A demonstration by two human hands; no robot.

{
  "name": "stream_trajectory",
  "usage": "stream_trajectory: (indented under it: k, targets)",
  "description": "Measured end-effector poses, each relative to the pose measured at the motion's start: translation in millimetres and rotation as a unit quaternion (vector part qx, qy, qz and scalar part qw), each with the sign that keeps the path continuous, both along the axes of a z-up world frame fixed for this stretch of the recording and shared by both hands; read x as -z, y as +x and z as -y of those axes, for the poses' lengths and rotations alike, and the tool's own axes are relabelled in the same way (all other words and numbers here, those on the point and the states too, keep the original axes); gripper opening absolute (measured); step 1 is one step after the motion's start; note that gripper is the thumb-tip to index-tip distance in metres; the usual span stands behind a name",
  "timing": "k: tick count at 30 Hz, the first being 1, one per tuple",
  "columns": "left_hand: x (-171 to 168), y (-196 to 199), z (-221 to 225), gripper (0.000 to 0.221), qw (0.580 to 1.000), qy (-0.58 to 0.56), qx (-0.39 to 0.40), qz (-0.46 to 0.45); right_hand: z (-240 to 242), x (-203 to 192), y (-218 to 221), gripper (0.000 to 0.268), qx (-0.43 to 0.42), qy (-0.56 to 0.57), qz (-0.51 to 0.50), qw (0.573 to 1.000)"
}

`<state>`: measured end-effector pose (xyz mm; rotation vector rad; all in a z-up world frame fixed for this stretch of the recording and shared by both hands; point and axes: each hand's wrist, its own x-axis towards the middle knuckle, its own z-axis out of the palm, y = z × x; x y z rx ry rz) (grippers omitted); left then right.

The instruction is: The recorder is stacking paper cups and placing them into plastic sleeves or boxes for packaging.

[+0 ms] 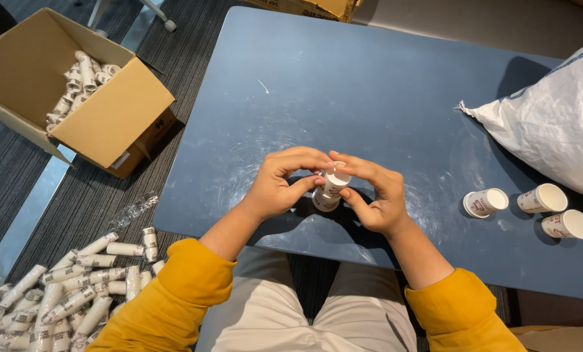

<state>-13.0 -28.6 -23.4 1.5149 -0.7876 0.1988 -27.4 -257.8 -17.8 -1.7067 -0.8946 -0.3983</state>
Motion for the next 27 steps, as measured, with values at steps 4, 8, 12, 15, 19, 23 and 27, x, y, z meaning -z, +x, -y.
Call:
stream_trajectory:
  k: [4, 8, 12, 15, 19, 23, 27]
  targets:
    - [-7.0, -2.3, 1.8, 0.023, 1.000, -0.007, 0.003, -0.015, 3.3, -2.2, 2.2, 0.027, -0.004, -0.010, -0.016, 1.000]
    - [-4.8, -2.4, 0.8, 0.018, 0.999, 0.022, -0.024, 0.013, 7.4, 0.4, 4.5, 0.022, -0.043, 0.010, -0.068, 0.997]
    - [-3.4, -1.8, 0.5, 0.012, 1.000, 0.025, -0.018, 0.006, 8.3, -1.1, 4.3, 0.021, -0.041, 0.001, -0.062, 0.997]
    - [-4.6, -2.6, -0.7, 0.011, 1.000, 0.028, -0.012, 0.002, 8.6, -3.2, 3.5, 0.020, -0.028, -0.014, -0.051, 0.998]
    - [-7.1, -3.6, -1.5, 0.008, 0.999, 0.031, -0.004, -0.017, 8.1, -4.9, 2.9, 0.019, -0.016, -0.029, -0.037, 0.999]
    - [-8.9, -3.8, -0.6, 0.005, 0.999, 0.029, 0.011, -0.022, 10.1, -4.6, 5.3, 0.018, -0.027, -0.045, -0.042, 0.998]
    - [-5.0, -1.6, 0.7, 0.006, 0.994, 0.107, -0.010, -0.017, 12.1, -3.8, 9.1, 0.017, -0.059, -0.088, -0.077, 0.991]
